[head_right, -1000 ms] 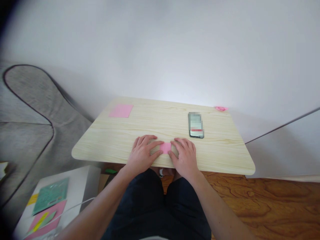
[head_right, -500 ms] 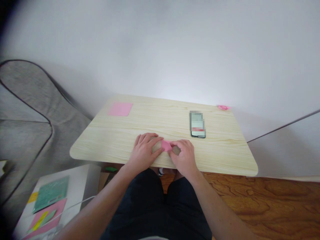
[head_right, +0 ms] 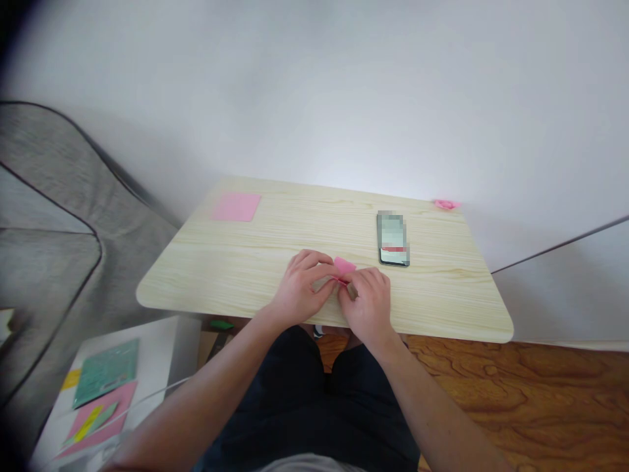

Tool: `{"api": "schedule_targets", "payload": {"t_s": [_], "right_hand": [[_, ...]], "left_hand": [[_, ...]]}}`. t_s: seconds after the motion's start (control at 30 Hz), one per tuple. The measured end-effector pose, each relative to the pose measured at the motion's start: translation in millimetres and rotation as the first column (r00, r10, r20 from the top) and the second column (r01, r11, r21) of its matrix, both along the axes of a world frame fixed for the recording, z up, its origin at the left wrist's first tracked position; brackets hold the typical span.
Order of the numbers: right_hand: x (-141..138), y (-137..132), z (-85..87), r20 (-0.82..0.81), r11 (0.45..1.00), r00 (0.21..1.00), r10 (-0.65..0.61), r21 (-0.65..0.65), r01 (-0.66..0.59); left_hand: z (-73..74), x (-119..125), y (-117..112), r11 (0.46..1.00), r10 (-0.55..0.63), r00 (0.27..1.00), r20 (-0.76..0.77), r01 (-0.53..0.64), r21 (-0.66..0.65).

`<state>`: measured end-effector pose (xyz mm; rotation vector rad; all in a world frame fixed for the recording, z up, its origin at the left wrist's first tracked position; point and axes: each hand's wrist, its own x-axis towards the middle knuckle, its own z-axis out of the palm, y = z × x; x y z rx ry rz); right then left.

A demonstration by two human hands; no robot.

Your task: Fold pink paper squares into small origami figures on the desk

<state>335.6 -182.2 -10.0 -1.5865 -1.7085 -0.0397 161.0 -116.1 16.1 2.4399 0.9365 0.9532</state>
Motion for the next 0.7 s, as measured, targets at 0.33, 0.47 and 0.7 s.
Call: {"api": "schedule_targets", "payload": {"t_s": [0.33,0.47,0.7], "right_hand": [[13.4,-9.5,-2.7,0.091,0.989,0.99,0.108,-0.115,-0.098],[13.5,-11.3,-3.1,0.104,0.986,0.987,0.12,-0.129,-0.106],[11.9,-12.2,-2.8,0.097,0.987,0.988,0.121,-0.122,-0.108]], "left_hand": [[-5.7,-23.3,2.0,0.99,-0.008,0.996,-0.085,-0.004,-0.139],[-4.7,-25.8,0.0,0.991,-0.01,0.994,-0.109,-0.005,-0.136],[-6.5,-29.0,-5.2,0.993,0.044,0.986,-0.16,-0.061,-0.1]]}}
